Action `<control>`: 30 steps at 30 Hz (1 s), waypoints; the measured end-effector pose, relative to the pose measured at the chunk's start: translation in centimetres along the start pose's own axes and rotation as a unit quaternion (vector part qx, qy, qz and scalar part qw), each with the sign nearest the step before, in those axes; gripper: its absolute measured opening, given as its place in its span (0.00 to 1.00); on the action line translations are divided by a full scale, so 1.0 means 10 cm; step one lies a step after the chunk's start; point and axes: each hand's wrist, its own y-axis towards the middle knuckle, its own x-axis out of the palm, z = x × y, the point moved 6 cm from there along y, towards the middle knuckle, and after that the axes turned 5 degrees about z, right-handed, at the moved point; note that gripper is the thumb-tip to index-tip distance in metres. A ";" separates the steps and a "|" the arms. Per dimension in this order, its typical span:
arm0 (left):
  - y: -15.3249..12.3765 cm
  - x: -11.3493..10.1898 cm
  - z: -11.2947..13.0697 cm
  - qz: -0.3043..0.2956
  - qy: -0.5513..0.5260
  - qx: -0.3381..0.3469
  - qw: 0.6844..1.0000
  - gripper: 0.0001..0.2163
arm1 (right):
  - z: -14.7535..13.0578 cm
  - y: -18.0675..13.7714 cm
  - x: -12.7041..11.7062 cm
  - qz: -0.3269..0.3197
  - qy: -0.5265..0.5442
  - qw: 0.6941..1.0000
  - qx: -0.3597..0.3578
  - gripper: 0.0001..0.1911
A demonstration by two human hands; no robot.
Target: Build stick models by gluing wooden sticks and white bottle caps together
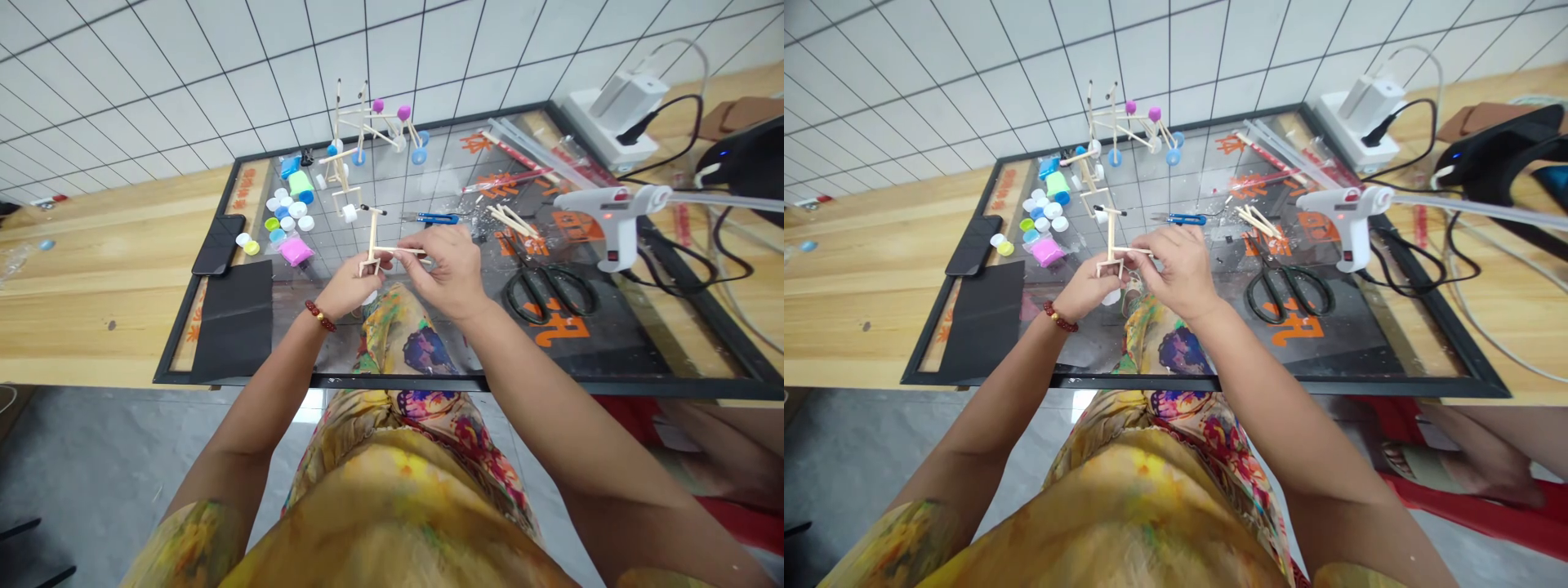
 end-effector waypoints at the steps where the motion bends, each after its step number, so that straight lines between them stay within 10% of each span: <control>1: 0.00 0.00 0.00 0.003 -0.013 -0.002 1.000 0.18 | 0.01 0.00 0.00 0.009 0.014 1.000 0.006 0.12; 8: -0.03 0.01 0.03 0.054 -0.206 -0.080 0.974 0.19 | 0.20 -0.02 0.07 0.051 0.150 0.983 0.088 0.34; 17: -0.04 -0.08 0.05 0.108 -0.353 -0.130 0.920 0.14 | 0.32 -0.04 0.10 0.022 0.154 0.973 0.168 0.24; 30: -0.21 0.28 0.03 -0.110 -0.458 -0.281 0.836 0.20 | 0.28 -0.01 0.14 0.022 0.350 0.885 0.305 0.21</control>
